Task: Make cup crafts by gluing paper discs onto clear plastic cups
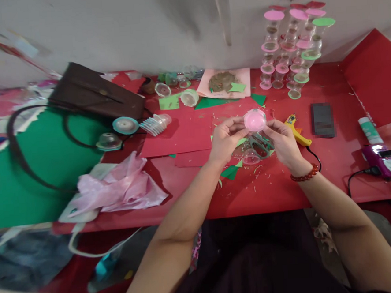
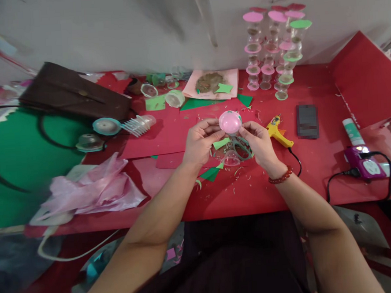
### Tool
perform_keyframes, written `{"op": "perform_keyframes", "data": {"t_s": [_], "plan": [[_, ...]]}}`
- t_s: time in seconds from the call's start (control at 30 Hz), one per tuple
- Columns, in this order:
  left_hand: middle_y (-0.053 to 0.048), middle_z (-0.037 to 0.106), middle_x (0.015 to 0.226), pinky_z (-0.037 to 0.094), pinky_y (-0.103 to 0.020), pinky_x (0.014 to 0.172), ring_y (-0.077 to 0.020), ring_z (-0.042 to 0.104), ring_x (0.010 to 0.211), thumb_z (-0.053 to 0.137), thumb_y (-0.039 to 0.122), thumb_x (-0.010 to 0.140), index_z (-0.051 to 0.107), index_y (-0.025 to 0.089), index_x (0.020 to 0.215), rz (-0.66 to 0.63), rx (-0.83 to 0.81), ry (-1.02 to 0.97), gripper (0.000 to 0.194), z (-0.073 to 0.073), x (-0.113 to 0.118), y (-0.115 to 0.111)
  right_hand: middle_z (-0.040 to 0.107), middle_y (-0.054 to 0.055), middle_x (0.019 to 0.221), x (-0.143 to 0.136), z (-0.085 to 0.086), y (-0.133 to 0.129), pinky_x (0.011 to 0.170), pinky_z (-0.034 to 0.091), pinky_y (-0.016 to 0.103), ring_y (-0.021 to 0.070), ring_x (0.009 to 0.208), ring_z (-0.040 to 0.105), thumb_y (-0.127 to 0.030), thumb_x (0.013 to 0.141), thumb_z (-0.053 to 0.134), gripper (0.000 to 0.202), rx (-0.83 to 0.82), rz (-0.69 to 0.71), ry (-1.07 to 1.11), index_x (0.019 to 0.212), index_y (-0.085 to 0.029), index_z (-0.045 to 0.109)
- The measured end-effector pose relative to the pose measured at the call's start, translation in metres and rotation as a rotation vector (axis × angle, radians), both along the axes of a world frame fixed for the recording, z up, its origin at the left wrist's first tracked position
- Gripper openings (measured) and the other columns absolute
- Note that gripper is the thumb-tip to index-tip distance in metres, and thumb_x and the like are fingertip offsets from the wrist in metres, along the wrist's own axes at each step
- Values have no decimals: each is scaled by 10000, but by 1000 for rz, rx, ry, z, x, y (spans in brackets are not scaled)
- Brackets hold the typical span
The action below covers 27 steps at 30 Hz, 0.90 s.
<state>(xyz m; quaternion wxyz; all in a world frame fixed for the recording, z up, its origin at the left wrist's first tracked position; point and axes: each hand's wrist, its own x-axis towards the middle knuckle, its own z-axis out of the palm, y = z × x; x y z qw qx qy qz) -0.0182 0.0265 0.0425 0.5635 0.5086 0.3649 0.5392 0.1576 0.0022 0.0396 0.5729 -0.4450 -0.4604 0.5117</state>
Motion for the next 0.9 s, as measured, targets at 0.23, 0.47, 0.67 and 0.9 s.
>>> {"op": "perform_keyframes", "data": {"t_s": [0.23, 0.47, 0.67, 0.9], "plan": [[-30, 782, 858, 597, -325, 780, -170, 720, 790, 856, 298, 673, 766, 201, 908, 84, -12, 51, 270, -2, -3, 2, 688, 11, 911, -1, 3, -3, 795, 533, 343, 166, 829, 611, -453, 816, 792, 245, 90, -55, -89, 922, -258, 690], [-32, 791, 841, 589, -323, 772, -173, 714, 785, 915, 323, 620, 803, 210, 878, 15, -62, 55, 303, -1, -2, 3, 737, 59, 1159, -3, 7, -6, 960, 593, 409, 235, 1071, 680, -626, 790, 841, 508, 119, 35, -14, 1147, -305, 673], [-9, 777, 771, 555, -286, 708, -136, 656, 695, 920, 352, 644, 813, 237, 751, 35, -105, -31, 190, -3, -4, 7, 769, 39, 1094, -4, 3, -4, 943, 607, 403, 207, 973, 704, -559, 750, 902, 480, 50, 112, 84, 1101, -292, 715], [-1, 715, 669, 506, -283, 653, -128, 603, 634, 872, 210, 586, 763, 213, 631, 68, -199, -57, 117, -8, -6, 12, 781, 22, 1020, -3, -2, 0, 854, 604, 374, 194, 911, 702, -547, 740, 892, 388, -39, 90, 120, 1001, -295, 754]]}}
